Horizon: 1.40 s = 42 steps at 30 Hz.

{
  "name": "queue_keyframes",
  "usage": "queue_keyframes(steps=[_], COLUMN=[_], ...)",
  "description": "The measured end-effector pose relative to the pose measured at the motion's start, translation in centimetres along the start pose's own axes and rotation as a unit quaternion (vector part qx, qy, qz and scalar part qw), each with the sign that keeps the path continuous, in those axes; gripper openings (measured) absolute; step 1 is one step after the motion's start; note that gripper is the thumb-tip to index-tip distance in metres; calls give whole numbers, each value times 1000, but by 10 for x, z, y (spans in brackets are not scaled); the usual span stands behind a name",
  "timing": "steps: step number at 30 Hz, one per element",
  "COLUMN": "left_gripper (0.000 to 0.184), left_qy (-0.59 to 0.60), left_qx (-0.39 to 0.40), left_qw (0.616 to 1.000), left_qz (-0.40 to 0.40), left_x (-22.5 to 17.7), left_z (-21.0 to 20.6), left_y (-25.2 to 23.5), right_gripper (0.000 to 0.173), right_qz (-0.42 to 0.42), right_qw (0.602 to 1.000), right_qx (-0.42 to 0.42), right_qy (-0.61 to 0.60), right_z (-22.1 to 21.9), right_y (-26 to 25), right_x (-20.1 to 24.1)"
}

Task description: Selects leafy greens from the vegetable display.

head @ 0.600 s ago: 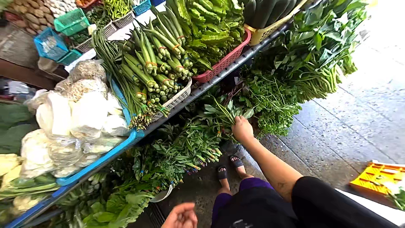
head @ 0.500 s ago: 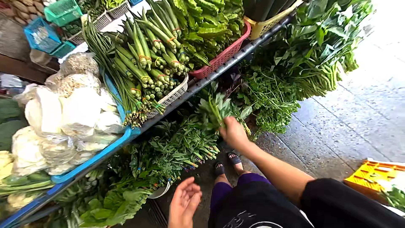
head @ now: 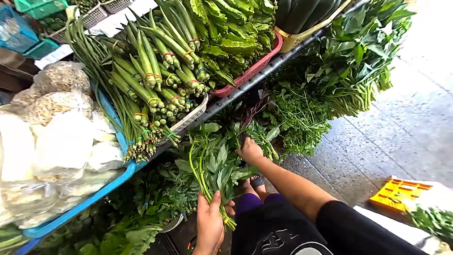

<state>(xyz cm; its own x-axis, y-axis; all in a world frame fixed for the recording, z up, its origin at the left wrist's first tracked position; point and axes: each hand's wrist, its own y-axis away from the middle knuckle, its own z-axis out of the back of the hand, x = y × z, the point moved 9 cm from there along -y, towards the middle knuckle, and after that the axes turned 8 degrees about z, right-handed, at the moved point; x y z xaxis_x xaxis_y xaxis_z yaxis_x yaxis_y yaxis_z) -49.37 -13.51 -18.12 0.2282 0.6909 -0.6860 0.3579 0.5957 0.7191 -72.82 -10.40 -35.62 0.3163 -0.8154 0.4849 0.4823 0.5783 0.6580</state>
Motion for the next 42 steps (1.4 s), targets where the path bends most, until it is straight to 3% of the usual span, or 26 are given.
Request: queue_keyframes(steps=[3, 5, 7, 10, 12, 15, 17, 18, 20, 22, 26, 28, 29, 31, 32, 34, 36, 38, 40, 41, 42], left_gripper=[37, 40, 42, 49, 55, 74, 95, 94, 74, 58, 49, 25, 14, 10, 16, 77, 117, 123, 117, 111, 93], left_qy=[-5, -5, 6, 44, 63, 56, 56, 69, 70, 48, 74, 85, 111, 108, 81, 10, -106, -172, -127, -77, -39], left_qx=[-11, -15, -14, 9, 50, 102, 134, 142, 140, 124, 208, 215, 204, 71, -9, -58, -85, -119, -70, -29, -16], left_qw=[1000, 999, 998, 997, 996, 992, 987, 984, 984, 990, 968, 957, 958, 986, 995, 998, 990, 968, 974, 981, 984], left_qz=[21, 46, 64, 55, 34, 41, 71, 85, 83, 50, -117, -175, -166, -105, -50, 31, -30, -140, -177, -177, -173], left_x=[-11, -14, -17, -17, -14, 5, 22, 28, 34, 27, 1, 15, 34, 69, 91, 129, 132, 113, 96, 90, 85], left_z=[10, 15, 15, 2, -17, -53, -77, -88, -99, -102, -119, -129, -135, -148, -151, -157, -156, -154, -171, -184, -195], left_y=[-11, -18, -30, -47, -61, -78, -86, -90, -99, -103, -77, -72, -79, -100, -110, -122, -114, -91, -74, -69, -65], right_gripper=[76, 74, 63, 41, 43, 49, 47, 45, 41, 46, 40, 33, 31, 29, 30, 32, 34, 33, 32, 34, 39], right_qz=[-42, -65, -76, -29, 31, 101, 135, 148, 152, 135, 140, 170, 188, 227, 245, 288, 333, 380, 445, 484, 521], right_qw=[998, 997, 987, 898, 873, 915, 919, 914, 917, 933, 920, 899, 889, 879, 881, 898, 910, 910, 892, 872, 848], right_qx=[15, 25, 23, 47, 65, 73, 104, 121, 84, -25, -149, -171, -179, -188, -184, -155, -108, -59, -5, 37, 93], right_qy=[51, 12, -143, -436, -483, -383, -355, -358, -358, -333, -335, -367, -378, -375, -359, -296, -223, -152, -82, -55, -33], right_z=[0, 7, 22, 48, 72, 70, 52, 46, 55, 94, 179, 205, 215, 231, 236, 236, 223, 198, 161, 143, 127], right_y=[-20, -22, -19, 11, 50, 112, 134, 136, 132, 128, 126, 121, 118, 108, 102, 92, 86, 90, 106, 116, 125], right_x=[11, 5, -6, -7, 2, 13, 21, 21, 8, -18, -86, -115, -125, -138, -141, -141, -134, -122, -108, -102, -98])
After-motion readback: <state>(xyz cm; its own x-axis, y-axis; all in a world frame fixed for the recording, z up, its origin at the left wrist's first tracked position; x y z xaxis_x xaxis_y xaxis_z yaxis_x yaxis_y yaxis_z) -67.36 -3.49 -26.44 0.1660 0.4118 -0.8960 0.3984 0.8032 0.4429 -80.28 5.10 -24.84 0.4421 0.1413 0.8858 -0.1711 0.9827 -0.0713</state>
